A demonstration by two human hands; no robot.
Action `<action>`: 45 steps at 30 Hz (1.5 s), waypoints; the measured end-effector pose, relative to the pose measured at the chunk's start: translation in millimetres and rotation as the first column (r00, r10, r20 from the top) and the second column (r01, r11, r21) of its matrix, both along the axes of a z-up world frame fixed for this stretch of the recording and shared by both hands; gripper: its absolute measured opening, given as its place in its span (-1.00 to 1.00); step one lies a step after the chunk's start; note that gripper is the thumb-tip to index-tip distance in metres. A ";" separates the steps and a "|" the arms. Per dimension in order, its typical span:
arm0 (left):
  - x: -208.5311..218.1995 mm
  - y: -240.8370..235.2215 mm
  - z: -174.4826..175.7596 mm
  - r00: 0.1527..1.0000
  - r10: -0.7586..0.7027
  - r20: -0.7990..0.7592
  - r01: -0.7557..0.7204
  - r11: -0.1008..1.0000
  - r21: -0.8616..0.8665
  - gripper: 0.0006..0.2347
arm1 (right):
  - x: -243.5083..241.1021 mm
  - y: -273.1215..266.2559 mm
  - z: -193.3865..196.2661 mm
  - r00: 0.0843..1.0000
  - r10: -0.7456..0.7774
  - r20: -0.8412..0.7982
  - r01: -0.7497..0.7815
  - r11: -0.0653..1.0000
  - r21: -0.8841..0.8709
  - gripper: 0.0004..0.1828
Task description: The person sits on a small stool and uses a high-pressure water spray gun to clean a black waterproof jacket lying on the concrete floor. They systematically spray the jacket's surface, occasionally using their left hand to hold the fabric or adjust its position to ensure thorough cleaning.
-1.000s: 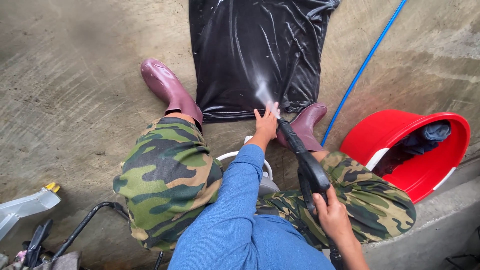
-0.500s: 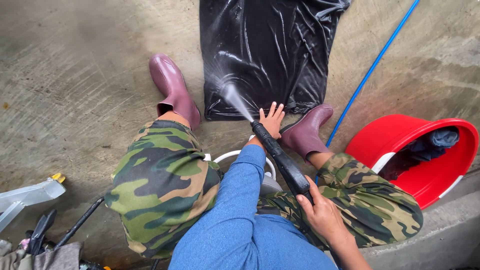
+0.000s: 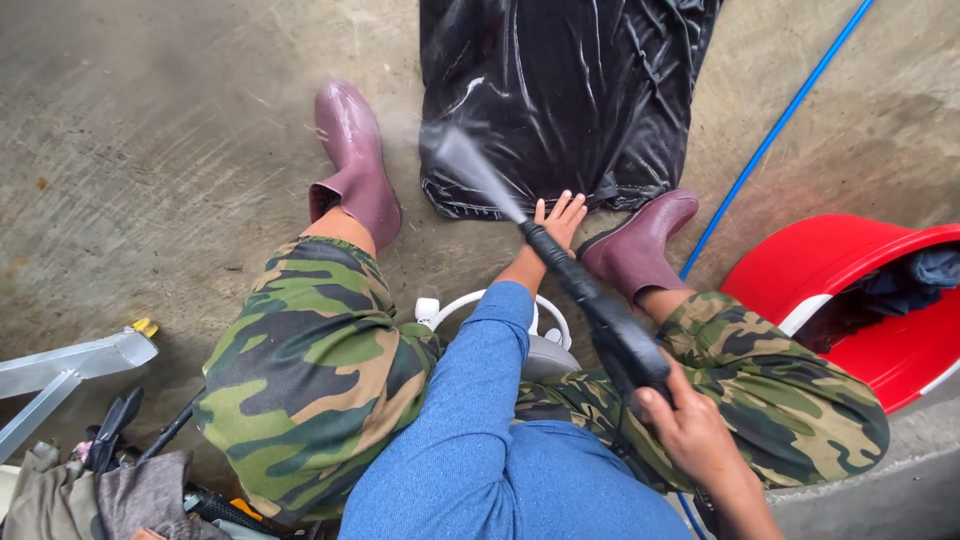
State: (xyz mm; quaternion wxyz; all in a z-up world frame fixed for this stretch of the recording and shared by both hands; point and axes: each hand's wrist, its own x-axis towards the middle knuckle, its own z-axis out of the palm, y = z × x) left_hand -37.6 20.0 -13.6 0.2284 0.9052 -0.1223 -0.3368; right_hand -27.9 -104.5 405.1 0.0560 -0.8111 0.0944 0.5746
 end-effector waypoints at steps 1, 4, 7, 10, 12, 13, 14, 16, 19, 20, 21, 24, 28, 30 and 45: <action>-3.9 -3.2 -12.2 1.000 0.010 -0.016 -0.010 0.999 -0.036 -0.39 | -3.6 -7.3 3.8 0.995 -0.044 0.086 0.045 0.999 -0.020 -0.30; 0.2 8.8 0.6 0.999 0.044 -0.016 -0.044 0.999 -0.025 -0.12 | -13.9 -22.1 16.9 0.964 -0.175 0.200 0.185 0.982 -0.033 -0.64; 3.0 15.8 6.5 0.997 0.071 0.020 -0.069 0.996 -0.051 -0.24 | -23.3 -31.7 16.4 0.935 -0.236 0.266 0.243 0.970 0.007 -0.66; 14.3 28.0 33.6 0.999 -0.044 -0.023 0.047 0.989 0.142 -0.30 | -28.3 -36.4 7.4 0.913 -0.286 0.290 0.278 0.958 0.071 -0.71; 14.6 33.7 38.7 0.998 -0.006 -0.059 0.012 0.994 0.107 -0.30 | -24.1 -29.7 3.8 0.906 -0.300 0.299 0.278 0.954 0.114 -0.71; 15.7 37.1 40.9 0.995 0.030 -0.099 -0.023 0.997 0.073 -0.29 | -21.6 -26.3 1.4 0.899 -0.314 0.307 0.278 0.948 0.157 -0.70; 17.3 38.5 41.6 0.995 0.029 -0.100 -0.022 0.997 0.073 -0.29 | -17.8 -22.3 -0.2 0.899 -0.314 0.306 0.278 0.948 0.157 -0.70; 21.2 41.2 42.5 0.992 -0.003 -0.125 0.011 0.998 0.069 -0.27 | -10.2 -14.7 -3.8 0.874 -0.382 0.300 0.351 0.924 0.154 -0.70; 22.4 38.3 44.6 0.991 0.003 -0.131 0.007 0.997 0.081 -0.24 | 0.4 -1.8 -1.9 0.859 -0.400 0.319 0.340 0.912 0.228 -0.71; 24.3 37.2 47.6 0.992 0.004 -0.128 0.006 0.997 0.081 -0.24 | 2.7 -0.5 -2.7 0.859 -0.399 0.323 0.338 0.913 0.228 -0.71; 26.3 36.0 50.2 0.985 0.018 -0.174 -0.007 0.998 0.065 -0.22 | 5.1 0.7 -3.9 0.844 -0.429 0.320 0.363 0.898 0.248 -0.72; 19.9 24.7 46.1 0.977 0.063 -0.204 -0.055 0.998 0.044 -0.17 | 11.1 9.7 2.2 0.810 -0.495 0.316 0.401 0.859 0.317 -0.69; 14.6 14.2 44.1 0.976 0.130 -0.173 -0.129 0.992 0.016 -0.14 | 1.0 1.6 12.1 0.690 -0.658 0.301 0.459 0.719 0.521 -0.68; 15.6 7.4 43.5 0.970 0.122 -0.211 -0.122 0.992 0.013 -0.14 | -6.7 -7.5 25.0 0.721 -0.598 0.350 0.427 0.782 0.454 -0.67; 31.9 -0.7 52.8 0.909 0.096 -0.405 -0.131 0.990 -0.060 -0.17 | -8.8 -12.7 -13.4 0.669 -0.672 0.317 0.614 0.740 0.273 -0.71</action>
